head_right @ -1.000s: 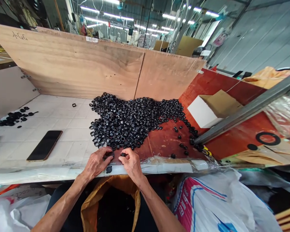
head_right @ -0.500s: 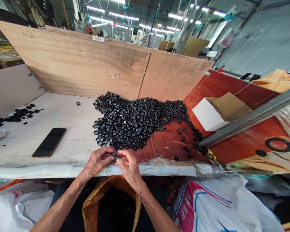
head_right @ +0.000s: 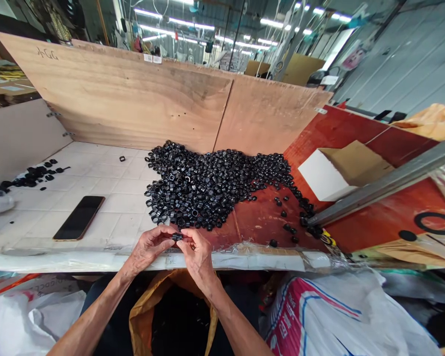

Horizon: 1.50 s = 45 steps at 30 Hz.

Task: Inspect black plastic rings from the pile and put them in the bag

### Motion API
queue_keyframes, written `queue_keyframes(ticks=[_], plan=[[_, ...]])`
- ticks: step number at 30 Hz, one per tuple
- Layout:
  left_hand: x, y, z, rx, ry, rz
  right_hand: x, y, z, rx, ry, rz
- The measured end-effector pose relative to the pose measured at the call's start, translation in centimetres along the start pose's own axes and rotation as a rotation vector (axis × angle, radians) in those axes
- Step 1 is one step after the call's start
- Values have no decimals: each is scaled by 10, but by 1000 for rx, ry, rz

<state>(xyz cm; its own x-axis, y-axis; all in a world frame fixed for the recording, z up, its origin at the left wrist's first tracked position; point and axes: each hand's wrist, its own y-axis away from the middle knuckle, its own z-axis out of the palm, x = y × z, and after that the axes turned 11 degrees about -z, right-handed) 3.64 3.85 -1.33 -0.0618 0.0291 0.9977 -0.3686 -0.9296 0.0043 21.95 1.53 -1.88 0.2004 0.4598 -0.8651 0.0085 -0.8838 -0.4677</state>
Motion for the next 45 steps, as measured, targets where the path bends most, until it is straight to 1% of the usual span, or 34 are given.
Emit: queue_keyframes(ticks=[4, 7, 11, 16, 19, 20, 22, 25, 27, 29, 30, 32, 36, 41, 43, 45], plan=[[-1, 1, -1, -2, -22, 6, -3, -1, 1, -40, 106, -91], [-1, 0, 0, 0, -16, 5, -3, -2, 3, -45, 186, -162], [-1, 0, 0, -3, -19, -6, -6, -3, 3, -75, 252, -248], [-1, 1, -1, 25, -15, 14, -7, -5, -1, -117, 268, -288], [-1, 1, 0, 24, -17, -1, 0, -7, 0, -133, 360, -312], [-1, 1, 1, 22, 3, -9, 2, -7, 1, -152, 389, -312], [-2, 0, 2, 17, 61, -31, 3, -6, 3, -163, 392, -268], [-3, -2, 4, 30, 125, -59, -2, -4, 4, -117, 279, -179], [-4, -2, 4, 59, 122, -64, -6, -3, 4, -126, 249, -161], [-5, -3, 3, 91, 102, -74, -8, -3, 4, -149, 274, -151], [-5, -3, 2, 100, 92, -81, -9, -4, 4, -139, 278, -137], [-5, -2, 1, 103, 84, -94, -10, -5, 4, -118, 244, -111], [-4, -2, 1, 111, 75, -100, -13, -8, 4, -127, 219, -93], [1, -1, 3, 70, 135, -108, -9, -8, 2, -107, 219, -106], [3, -1, 3, 54, 135, -113, -7, -7, 2, -96, 232, -99], [6, 0, 2, 31, 118, -114, -6, -5, 2, -91, 196, -103]])
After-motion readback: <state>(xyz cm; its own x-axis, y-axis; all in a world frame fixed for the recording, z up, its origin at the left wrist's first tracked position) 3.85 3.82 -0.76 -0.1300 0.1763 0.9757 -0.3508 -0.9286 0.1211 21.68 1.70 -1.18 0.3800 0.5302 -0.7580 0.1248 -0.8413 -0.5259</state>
